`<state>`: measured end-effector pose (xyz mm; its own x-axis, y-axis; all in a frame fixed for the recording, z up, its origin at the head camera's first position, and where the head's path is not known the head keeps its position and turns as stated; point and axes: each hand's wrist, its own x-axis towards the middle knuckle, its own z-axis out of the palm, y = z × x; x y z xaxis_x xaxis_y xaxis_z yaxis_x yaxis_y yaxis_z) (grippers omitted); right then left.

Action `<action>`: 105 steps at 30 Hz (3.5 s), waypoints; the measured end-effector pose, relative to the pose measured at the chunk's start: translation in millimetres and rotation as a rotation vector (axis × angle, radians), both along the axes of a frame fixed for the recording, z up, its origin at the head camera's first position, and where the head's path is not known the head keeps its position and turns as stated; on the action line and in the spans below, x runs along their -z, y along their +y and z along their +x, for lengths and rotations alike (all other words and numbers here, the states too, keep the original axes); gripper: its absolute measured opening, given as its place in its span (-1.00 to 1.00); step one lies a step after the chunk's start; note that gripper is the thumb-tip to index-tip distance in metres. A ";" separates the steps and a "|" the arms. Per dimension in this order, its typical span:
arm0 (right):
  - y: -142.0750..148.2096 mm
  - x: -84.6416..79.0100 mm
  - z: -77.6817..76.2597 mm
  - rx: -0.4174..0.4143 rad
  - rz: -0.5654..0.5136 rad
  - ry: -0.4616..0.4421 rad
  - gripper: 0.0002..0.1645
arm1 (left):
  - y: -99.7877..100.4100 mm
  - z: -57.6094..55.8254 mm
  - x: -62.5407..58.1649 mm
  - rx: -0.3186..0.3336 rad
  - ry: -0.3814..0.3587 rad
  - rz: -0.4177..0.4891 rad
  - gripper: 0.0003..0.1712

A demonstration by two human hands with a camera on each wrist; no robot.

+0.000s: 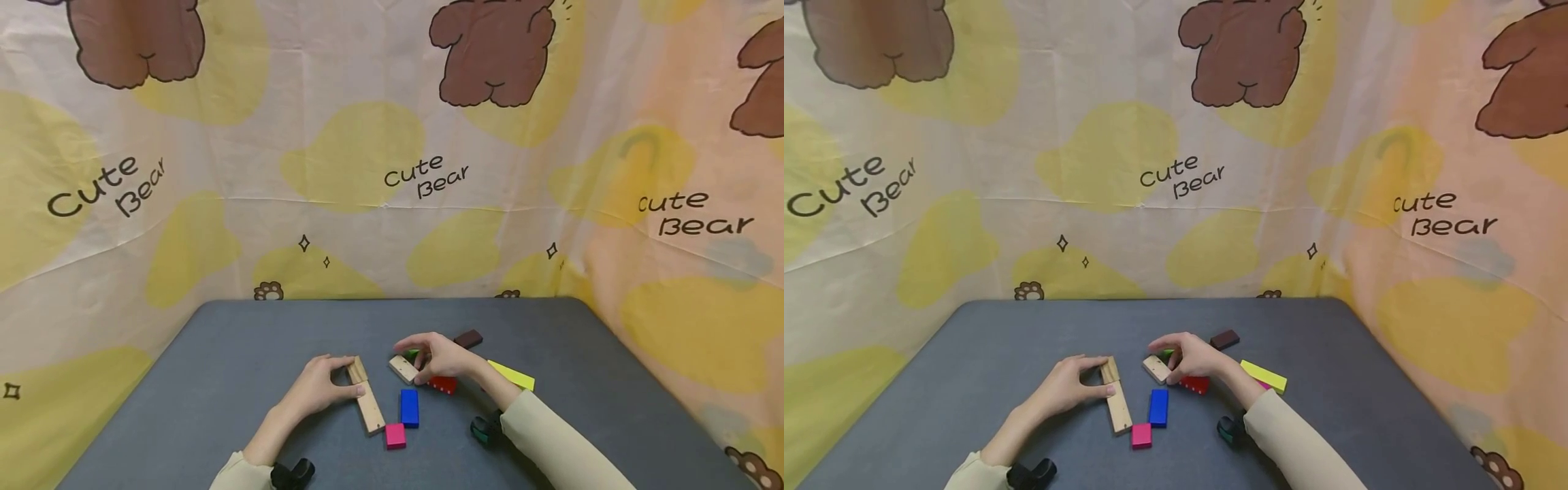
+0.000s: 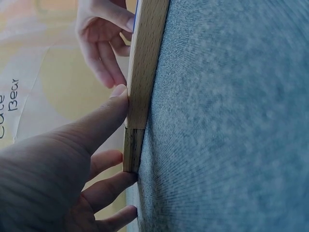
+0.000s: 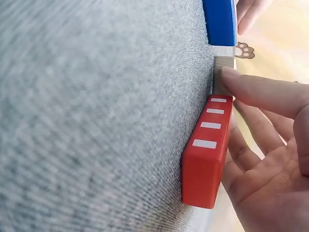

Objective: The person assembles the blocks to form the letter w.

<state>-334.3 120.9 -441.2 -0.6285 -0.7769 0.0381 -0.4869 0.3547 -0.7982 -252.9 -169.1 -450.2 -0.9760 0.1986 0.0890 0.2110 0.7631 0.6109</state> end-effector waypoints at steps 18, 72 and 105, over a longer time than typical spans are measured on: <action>13.8 9.0 12.8 0.215 -0.040 0.006 -0.21 | -0.4 1.5 0.0 -0.005 0.001 0.002 -0.18; 6.7 9.4 31.3 0.354 -0.134 -0.118 -0.43 | 3.5 3.0 -0.6 -0.034 -0.001 0.006 -0.17; 3.3 5.3 32.1 0.331 -0.107 -0.132 -0.47 | 2.2 1.8 -1.3 -0.021 0.021 -0.009 -0.18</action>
